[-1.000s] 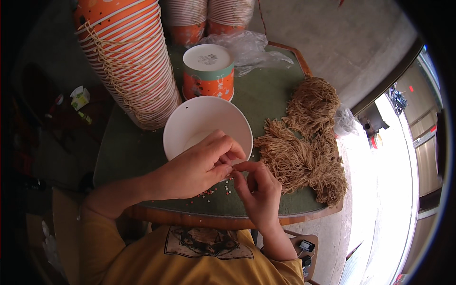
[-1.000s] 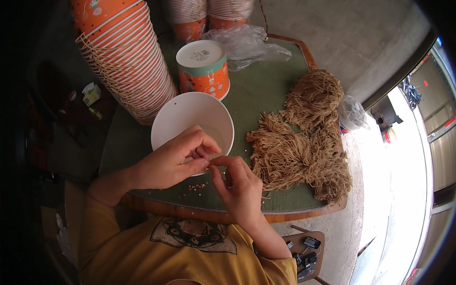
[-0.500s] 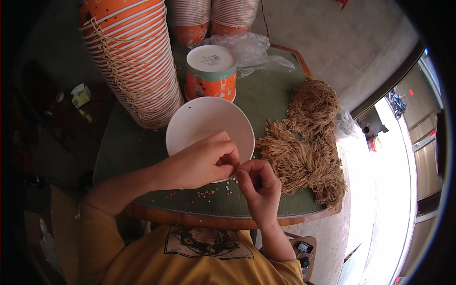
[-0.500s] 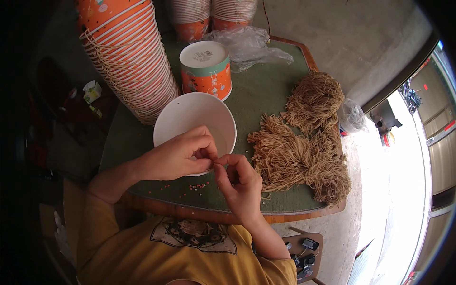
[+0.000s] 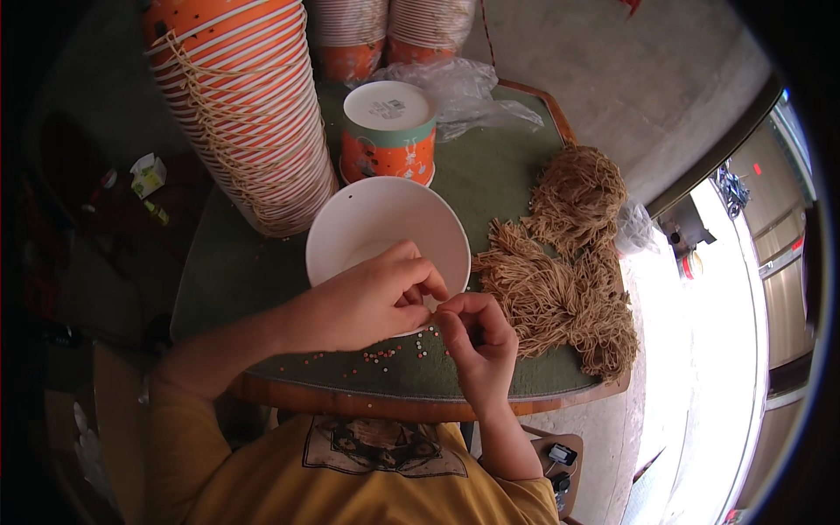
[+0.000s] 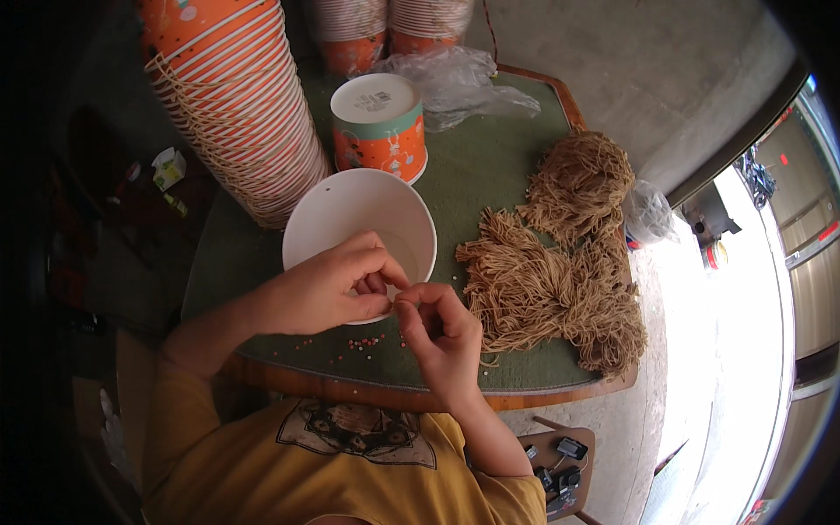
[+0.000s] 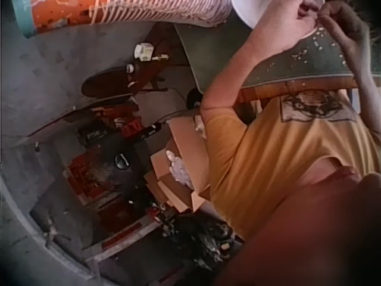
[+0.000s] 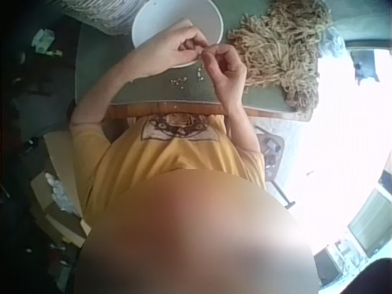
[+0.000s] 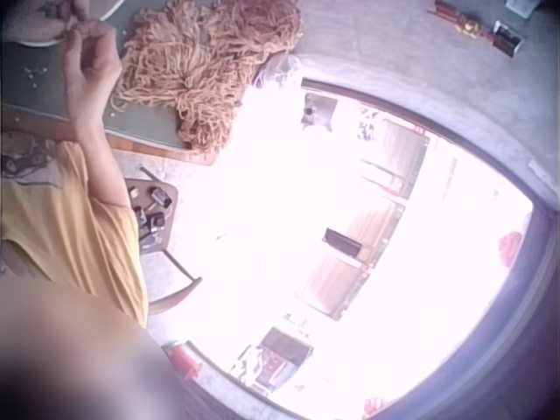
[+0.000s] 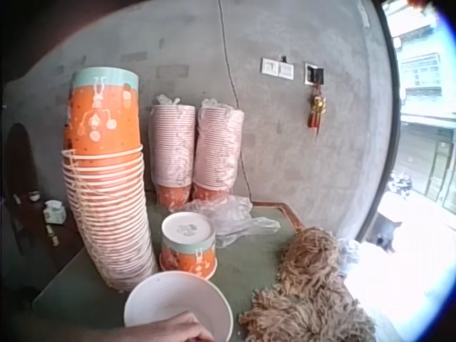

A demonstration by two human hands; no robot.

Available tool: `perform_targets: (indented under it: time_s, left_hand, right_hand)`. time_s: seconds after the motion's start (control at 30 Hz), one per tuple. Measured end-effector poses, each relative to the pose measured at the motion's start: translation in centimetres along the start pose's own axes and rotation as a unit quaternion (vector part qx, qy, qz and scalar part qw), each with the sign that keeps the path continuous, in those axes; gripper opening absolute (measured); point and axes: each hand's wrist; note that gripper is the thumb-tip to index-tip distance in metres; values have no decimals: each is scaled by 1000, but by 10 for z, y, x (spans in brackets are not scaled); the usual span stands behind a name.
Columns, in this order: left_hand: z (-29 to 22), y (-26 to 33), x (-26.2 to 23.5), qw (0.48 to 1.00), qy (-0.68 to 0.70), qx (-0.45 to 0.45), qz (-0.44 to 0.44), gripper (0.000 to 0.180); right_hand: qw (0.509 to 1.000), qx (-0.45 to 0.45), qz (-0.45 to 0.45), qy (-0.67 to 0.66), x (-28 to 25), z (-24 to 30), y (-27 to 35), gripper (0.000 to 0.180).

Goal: Assembling decorative paper bowls by threading small beads onto strings and attaching them to the bowls.

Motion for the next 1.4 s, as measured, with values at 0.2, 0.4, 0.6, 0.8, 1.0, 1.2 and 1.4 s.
perform_targets:
  time_s: [0.2,0.4,0.6,0.8,1.0,1.2,1.4]
  left_hand:
    - [8,-12,-10,992,19,-69,99,19]
    - [0,-6,-6,994,48,-68,73,9]
    - [-10,3,9,973,-157,138,-102,18]
    - [-4,4,8,991,-66,95,-69,16]
    - [-2,0,-2,999,49,-4,11,13]
    - [-1,-3,-8,997,28,-35,56,12]
    - [-8,3,-3,994,-75,72,-20,12]
  right_hand:
    - [996,-56,-14,61,2,1,-4,8]
    - [966,-144,-31,212,1,5,-1,11]
    - [989,-84,-30,122,0,-2,5,13]
    - [993,-72,-34,91,4,-4,2,11]
    - [999,-25,-10,41,4,-4,3,8]
    - [996,-38,-21,77,6,5,3,7]
    - [985,-67,-11,161,1,4,6,13]
Point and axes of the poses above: each hand's wrist, its own y-axis away from the middle knuckle, its own x-axis out of the palm, z = x × y, and after that the axes turned 3 degrees about -y, right-handed
